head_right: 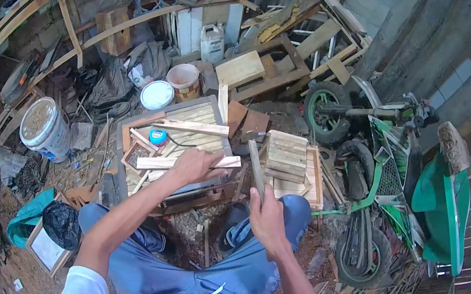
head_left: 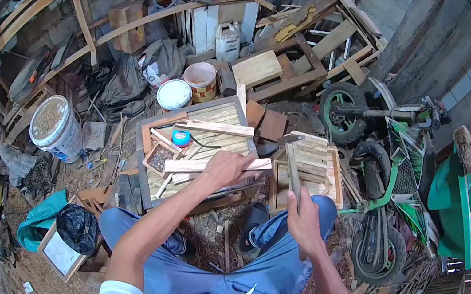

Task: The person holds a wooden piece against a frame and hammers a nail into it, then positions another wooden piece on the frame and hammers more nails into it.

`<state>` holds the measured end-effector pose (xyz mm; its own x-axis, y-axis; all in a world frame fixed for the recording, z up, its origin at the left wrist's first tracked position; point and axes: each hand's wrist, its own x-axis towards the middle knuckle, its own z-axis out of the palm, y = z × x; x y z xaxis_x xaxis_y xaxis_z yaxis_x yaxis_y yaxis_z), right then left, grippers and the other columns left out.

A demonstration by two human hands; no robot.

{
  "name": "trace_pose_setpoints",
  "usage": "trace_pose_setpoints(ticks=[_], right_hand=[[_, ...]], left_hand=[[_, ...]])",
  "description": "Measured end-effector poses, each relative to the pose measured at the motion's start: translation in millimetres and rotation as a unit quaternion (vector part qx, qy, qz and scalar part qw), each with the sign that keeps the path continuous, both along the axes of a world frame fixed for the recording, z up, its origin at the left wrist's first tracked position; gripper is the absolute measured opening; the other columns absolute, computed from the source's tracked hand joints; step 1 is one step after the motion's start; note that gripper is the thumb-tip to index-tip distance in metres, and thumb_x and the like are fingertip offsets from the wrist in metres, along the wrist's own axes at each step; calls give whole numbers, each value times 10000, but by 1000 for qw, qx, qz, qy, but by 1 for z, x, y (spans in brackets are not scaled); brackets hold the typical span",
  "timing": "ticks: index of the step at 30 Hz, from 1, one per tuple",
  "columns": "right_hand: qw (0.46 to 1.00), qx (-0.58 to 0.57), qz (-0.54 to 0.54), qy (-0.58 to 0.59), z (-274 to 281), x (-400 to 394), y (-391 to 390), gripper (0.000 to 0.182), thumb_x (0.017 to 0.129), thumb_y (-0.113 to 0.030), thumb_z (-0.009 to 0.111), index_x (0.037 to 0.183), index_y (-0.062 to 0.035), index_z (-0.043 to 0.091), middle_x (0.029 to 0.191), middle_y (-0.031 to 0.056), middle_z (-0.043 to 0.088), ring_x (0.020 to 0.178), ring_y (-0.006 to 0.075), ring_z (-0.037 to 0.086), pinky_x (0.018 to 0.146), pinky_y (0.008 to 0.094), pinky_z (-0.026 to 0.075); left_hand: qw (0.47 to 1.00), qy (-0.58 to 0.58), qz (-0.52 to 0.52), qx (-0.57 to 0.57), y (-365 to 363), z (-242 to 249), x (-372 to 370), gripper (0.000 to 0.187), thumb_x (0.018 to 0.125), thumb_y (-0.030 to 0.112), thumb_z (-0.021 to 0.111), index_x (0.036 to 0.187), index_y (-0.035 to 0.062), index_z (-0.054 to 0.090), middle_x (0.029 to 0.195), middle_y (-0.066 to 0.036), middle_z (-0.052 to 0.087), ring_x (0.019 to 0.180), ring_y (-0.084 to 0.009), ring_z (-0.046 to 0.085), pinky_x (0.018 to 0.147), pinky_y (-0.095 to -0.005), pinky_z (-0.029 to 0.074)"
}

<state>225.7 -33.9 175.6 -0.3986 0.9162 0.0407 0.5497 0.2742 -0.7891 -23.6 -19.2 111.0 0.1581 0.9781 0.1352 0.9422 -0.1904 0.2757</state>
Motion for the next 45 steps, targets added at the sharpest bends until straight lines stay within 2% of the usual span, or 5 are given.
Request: trace_pose_setpoints(ticks=[9,14,22,35,45], right_hand=[[997,-44,-20,-57,-74,-8,12,350,996,-290,492,1049,55,527,789,317,611,830,536,589,746,554,458],[993,-70,-54,-80,-89,-18,15,368,995,-284,485,1021,80,524,900,346,603,914,526,581,791,545,454],[992,-73,-35,-100,-89,-19,33,388,1005,-272,446,1123,92,507,938,388,603,944,558,571,845,577,444],[986,-89,-25,-141,-88,-29,37,382,1000,-261,454,1093,105,515,935,377,606,939,556,570,846,562,446],[976,-25,43,-210,-98,-27,49,294,993,-229,457,1046,61,452,756,356,608,775,556,595,710,603,471]], left_hand=[[990,-71,-47,-114,38,-37,-35,498,891,563,573,1158,144,603,902,-192,667,866,-405,645,730,-478,512],[987,95,-36,-124,70,-56,-16,407,910,474,570,1215,214,641,1126,-77,624,1169,-253,560,1037,-596,266],[990,-25,95,104,36,-94,43,548,880,402,571,1302,53,534,1335,-243,474,1393,-384,302,1164,-598,77],[971,-131,158,119,31,-112,54,498,764,319,680,1074,-25,494,1044,-198,486,1154,-404,439,1173,-545,150],[977,-116,158,87,36,-115,55,549,746,322,695,1083,-51,472,1098,-221,459,1166,-397,411,1168,-544,138]])
